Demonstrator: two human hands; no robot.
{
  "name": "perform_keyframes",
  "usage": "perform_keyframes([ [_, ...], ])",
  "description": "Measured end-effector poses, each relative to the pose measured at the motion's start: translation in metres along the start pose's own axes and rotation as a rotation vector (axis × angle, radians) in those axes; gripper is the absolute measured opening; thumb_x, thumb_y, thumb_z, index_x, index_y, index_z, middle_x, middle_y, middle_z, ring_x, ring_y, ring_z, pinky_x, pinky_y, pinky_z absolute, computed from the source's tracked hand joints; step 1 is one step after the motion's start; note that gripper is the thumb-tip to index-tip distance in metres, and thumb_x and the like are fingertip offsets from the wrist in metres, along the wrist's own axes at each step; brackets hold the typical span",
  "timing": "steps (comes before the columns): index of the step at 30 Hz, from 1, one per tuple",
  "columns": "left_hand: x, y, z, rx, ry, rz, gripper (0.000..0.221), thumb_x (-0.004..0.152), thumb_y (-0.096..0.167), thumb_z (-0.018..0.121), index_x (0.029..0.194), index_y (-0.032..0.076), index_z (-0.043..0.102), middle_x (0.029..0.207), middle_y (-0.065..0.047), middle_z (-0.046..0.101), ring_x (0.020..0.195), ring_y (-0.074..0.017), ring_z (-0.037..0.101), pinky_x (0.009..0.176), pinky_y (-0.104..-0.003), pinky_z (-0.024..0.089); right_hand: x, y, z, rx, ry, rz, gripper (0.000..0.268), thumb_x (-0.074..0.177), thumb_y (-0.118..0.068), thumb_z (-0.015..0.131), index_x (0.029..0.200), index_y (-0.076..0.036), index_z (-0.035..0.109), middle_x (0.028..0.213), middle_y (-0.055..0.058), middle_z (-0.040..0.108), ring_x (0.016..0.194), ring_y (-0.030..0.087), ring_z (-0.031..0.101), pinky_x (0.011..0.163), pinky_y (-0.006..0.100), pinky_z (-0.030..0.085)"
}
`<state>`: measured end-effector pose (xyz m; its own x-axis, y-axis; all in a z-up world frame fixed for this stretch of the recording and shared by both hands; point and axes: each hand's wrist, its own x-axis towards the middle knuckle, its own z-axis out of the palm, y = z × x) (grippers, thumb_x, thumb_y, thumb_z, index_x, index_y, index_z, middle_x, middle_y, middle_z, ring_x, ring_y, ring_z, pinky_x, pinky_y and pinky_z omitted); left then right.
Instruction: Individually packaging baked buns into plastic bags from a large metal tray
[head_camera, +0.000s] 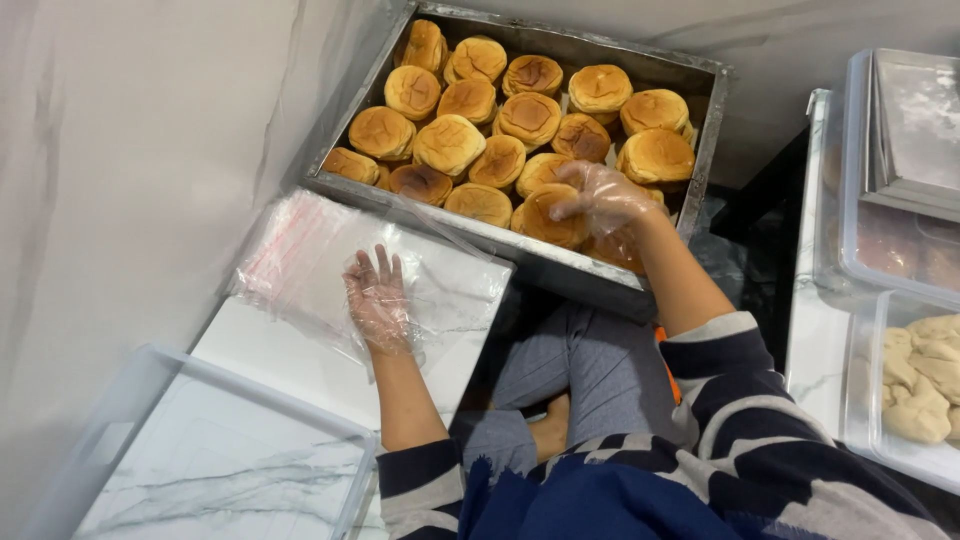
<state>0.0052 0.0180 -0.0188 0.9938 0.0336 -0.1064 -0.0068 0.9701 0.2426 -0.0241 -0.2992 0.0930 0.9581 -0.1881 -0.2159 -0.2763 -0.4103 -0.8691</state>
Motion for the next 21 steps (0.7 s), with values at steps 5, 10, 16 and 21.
perform_keyframes([
  [5, 0.002, -0.001, -0.002, -0.010, -0.006, -0.001, 0.026, 0.088, 0.029, 0.043, 0.080, 0.013, 0.062, 0.105, -0.004, 0.061, 0.112, -0.0279, 0.049, 0.095, -0.046, 0.042, 0.029, -0.012, -0.023, 0.044, 0.038, -0.230, 0.060, 0.054, -0.017, 0.081, 0.107, -0.005, 0.056, 0.105, 0.021, 0.053, 0.097, 0.033, 0.051, 0.082, 0.039, 0.042],
  [10, 0.003, 0.001, -0.004, -0.057, -0.016, -0.016, 0.027, 0.089, 0.028, 0.043, 0.080, 0.011, 0.062, 0.105, -0.006, 0.061, 0.112, -0.0289, 0.049, 0.094, -0.047, 0.042, 0.066, 0.009, -0.028, -0.154, 0.048, -0.230, 0.051, 0.051, -0.021, 0.079, 0.099, -0.016, 0.064, 0.089, 0.004, 0.062, 0.086, 0.021, 0.058, 0.078, 0.030, 0.046],
  [16, 0.004, -0.001, -0.006, -0.075, -0.016, -0.018, 0.026, 0.089, 0.027, 0.043, 0.081, 0.010, 0.062, 0.105, -0.006, 0.061, 0.112, -0.0295, 0.049, 0.095, -0.048, 0.042, 0.062, 0.012, -0.026, -0.424, 0.316, -0.102, 0.018, 0.070, -0.049, 0.059, 0.080, -0.035, 0.066, 0.079, -0.009, 0.062, 0.080, 0.017, 0.060, 0.069, 0.029, 0.048],
  [21, 0.008, -0.002, -0.010, -0.075, -0.032, -0.020, 0.027, 0.089, 0.028, 0.044, 0.081, 0.010, 0.063, 0.105, -0.006, 0.061, 0.112, -0.0295, 0.049, 0.095, -0.048, 0.041, 0.072, 0.019, -0.023, -0.685, 0.106, -0.015, 0.048, 0.062, -0.048, 0.071, 0.099, -0.017, 0.064, 0.094, 0.009, 0.063, 0.095, 0.026, 0.057, 0.082, 0.034, 0.046],
])
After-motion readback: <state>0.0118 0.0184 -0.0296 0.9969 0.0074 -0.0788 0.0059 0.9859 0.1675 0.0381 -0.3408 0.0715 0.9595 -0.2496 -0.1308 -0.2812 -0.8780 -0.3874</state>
